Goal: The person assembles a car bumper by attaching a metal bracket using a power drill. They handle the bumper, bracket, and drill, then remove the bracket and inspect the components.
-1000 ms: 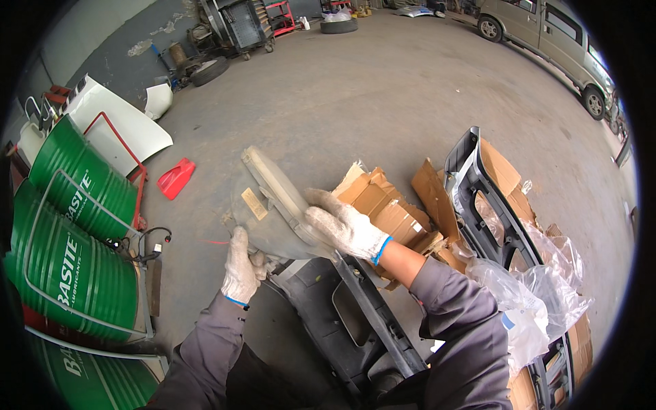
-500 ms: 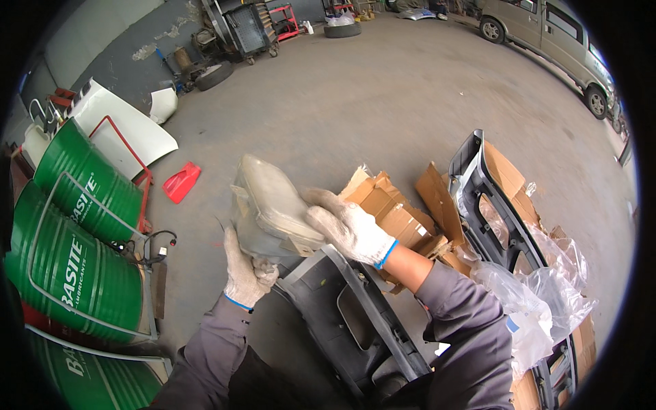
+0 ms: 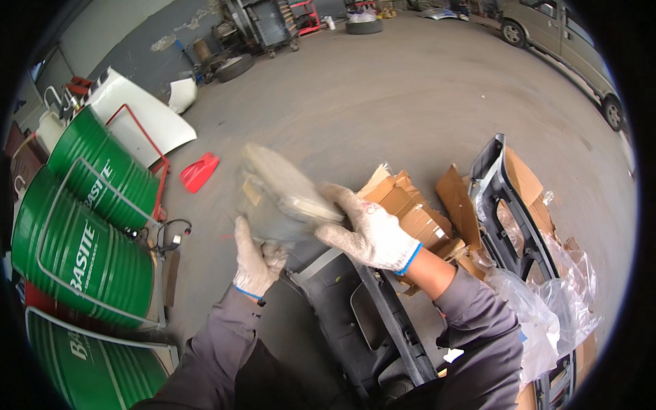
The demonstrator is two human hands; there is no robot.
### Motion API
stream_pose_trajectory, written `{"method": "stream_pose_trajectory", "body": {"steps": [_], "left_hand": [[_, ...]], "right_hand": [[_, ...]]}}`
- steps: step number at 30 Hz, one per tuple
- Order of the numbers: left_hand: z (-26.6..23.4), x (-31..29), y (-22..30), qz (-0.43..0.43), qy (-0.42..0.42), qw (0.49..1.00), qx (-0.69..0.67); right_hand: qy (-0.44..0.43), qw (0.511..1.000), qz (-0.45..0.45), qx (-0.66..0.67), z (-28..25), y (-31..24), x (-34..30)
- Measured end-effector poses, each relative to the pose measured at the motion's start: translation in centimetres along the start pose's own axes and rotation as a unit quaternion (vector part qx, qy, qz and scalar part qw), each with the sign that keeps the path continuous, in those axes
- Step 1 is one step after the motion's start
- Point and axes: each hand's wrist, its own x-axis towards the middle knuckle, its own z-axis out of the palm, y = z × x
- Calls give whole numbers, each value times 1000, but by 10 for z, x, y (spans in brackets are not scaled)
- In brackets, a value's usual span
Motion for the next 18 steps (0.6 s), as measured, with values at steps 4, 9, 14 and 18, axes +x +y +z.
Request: {"method": "stream_pose_trajectory", "body": {"steps": [4,9,14,18], "left_hand": [[-9,13,-11,1,30,998,47],[-26,15,-3,82,-12,987,136],[-9,7,-11,73,53,980,175],[-10,7,-12,119,25,960,251]], "right_hand": [[-73,987,140,-29,0,-4,1],[-152,969,149,-125,6,-3,5],[-166,950,224,-143,20,11,1],[-122,961,220,-114,24,24,-8]]}}
